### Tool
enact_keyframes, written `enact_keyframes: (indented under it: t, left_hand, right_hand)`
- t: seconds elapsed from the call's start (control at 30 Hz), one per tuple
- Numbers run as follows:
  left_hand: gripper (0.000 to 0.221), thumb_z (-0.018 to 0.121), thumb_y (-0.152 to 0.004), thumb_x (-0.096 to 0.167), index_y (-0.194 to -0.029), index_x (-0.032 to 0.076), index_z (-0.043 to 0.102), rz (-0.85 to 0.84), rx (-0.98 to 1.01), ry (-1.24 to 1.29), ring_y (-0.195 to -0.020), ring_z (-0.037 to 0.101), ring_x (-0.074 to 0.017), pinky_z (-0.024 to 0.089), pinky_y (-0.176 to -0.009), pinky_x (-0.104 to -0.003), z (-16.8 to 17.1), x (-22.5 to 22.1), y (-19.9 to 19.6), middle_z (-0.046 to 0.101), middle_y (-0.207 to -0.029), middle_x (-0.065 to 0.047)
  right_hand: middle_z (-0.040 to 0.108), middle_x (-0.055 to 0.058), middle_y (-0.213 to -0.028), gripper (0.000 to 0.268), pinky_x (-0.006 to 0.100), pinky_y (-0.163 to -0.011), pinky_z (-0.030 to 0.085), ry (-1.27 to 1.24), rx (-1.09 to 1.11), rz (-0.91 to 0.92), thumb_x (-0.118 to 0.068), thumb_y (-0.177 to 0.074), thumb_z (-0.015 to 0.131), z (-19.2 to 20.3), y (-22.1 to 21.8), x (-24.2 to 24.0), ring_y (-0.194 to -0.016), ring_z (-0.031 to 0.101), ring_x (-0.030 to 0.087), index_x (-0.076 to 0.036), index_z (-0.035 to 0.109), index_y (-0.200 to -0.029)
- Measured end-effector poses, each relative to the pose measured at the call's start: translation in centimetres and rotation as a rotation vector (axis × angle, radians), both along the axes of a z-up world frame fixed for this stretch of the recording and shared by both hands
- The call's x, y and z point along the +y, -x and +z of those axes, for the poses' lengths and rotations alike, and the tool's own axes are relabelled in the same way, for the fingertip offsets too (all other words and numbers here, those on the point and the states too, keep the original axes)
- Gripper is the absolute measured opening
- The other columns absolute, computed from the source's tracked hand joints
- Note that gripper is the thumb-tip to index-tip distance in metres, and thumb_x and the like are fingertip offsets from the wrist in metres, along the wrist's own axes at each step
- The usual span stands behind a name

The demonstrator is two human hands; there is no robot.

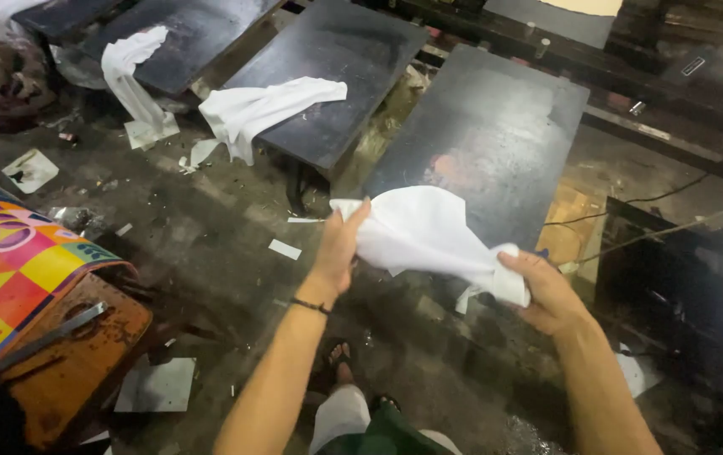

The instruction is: Placing white shirts onto screen printing boards and smoothing them out for production.

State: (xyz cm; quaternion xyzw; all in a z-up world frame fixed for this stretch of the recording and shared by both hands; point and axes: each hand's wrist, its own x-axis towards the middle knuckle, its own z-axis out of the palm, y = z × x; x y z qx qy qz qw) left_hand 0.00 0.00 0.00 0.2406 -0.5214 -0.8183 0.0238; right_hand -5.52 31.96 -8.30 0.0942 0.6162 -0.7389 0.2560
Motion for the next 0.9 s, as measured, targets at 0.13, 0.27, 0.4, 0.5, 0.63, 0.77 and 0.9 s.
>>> enact_keyframes:
  t: [0.13,0.27,0.4,0.5,0.63,0.77,0.9]
  left_hand:
    - [0.049,0.076,-0.091,0.054,-0.104,0.006,0.071,-0.068,0.062,0.456,-0.098,0.065,-0.0212,0.049,-0.089,-0.04,-4.3,-5.0,4.5,0.069,-0.101,-0.01]
    - [0.065,0.065,-0.091,0.067,-0.065,0.011,0.045,-0.013,0.127,1.156,-0.085,0.052,-0.0315,0.041,-0.081,-0.047,1.9,-7.3,5.5,0.048,-0.077,-0.009]
    - [0.06,0.065,-0.1,0.04,-0.069,0.02,0.018,0.07,0.323,0.544,-0.061,0.019,-0.0075,0.018,-0.055,-0.031,9.5,-7.9,5.6,0.017,-0.067,0.008]
    - [0.054,0.059,-0.099,0.043,-0.065,0.018,0.026,-0.047,0.356,0.127,-0.062,0.035,-0.0058,0.034,-0.061,-0.025,12.5,-8.0,6.5,0.031,-0.063,0.008]
    - [0.037,0.059,-0.094,0.045,-0.097,0.008,0.057,-0.153,0.242,-0.1,-0.081,0.069,-0.0226,0.06,-0.076,-0.041,14.3,-8.8,9.1,0.07,-0.092,-0.008]
    - [0.039,0.059,-0.095,0.043,-0.103,0.006,0.05,-0.233,0.265,-0.173,-0.067,0.065,-0.0245,0.06,-0.058,-0.041,13.9,-9.8,12.3,0.062,-0.079,-0.01]
    - [0.035,0.065,-0.094,0.04,-0.084,0.009,0.054,-0.175,0.212,-0.348,-0.059,0.058,-0.0209,0.052,-0.051,-0.034,12.5,-11.5,15.9,0.045,-0.067,-0.003]
  right_hand:
    - [0.078,0.014,-0.1,0.02,0.042,-0.078,0.056,-0.081,0.272,-0.019,-0.022,-0.099,0.068,9.3,-2.0,-3.2,-0.09,0.076,0.024,-0.005,0.075,-0.107]
    - [0.073,0.006,-0.105,0.023,0.038,-0.096,0.048,-0.494,0.488,-0.171,-0.022,-0.104,0.062,16.1,-1.9,-5.8,-0.1,0.063,0.016,-0.006,0.074,-0.115]
    - [0.066,0.002,-0.103,0.026,0.027,-0.093,0.053,-0.192,0.585,-0.383,-0.019,-0.113,0.051,16.1,0.4,-6.8,-0.1,0.061,0.012,-0.003,0.069,-0.103]
    - [0.062,-0.001,-0.103,0.023,0.023,-0.076,0.052,0.053,0.203,-0.653,-0.026,-0.105,0.06,19.9,1.2,-9.0,-0.089,0.061,0.008,-0.008,0.065,-0.118]
    - [0.059,0.001,-0.115,0.038,0.033,-0.082,0.061,-0.054,0.04,-0.778,-0.034,-0.102,0.059,21.6,2.5,-11.7,-0.101,0.064,0.015,-0.01,0.056,-0.132]
    - [0.064,0.005,-0.114,0.023,0.041,-0.089,0.058,-0.115,0.235,-0.497,-0.028,-0.101,0.057,22.2,3.7,-13.3,-0.104,0.064,0.021,-0.012,0.058,-0.118]
    - [0.068,-0.003,-0.111,0.005,0.023,-0.084,0.058,-0.259,0.193,-0.754,-0.021,-0.104,0.059,21.7,5.5,-13.2,-0.099,0.064,0.009,-0.017,0.063,-0.104]
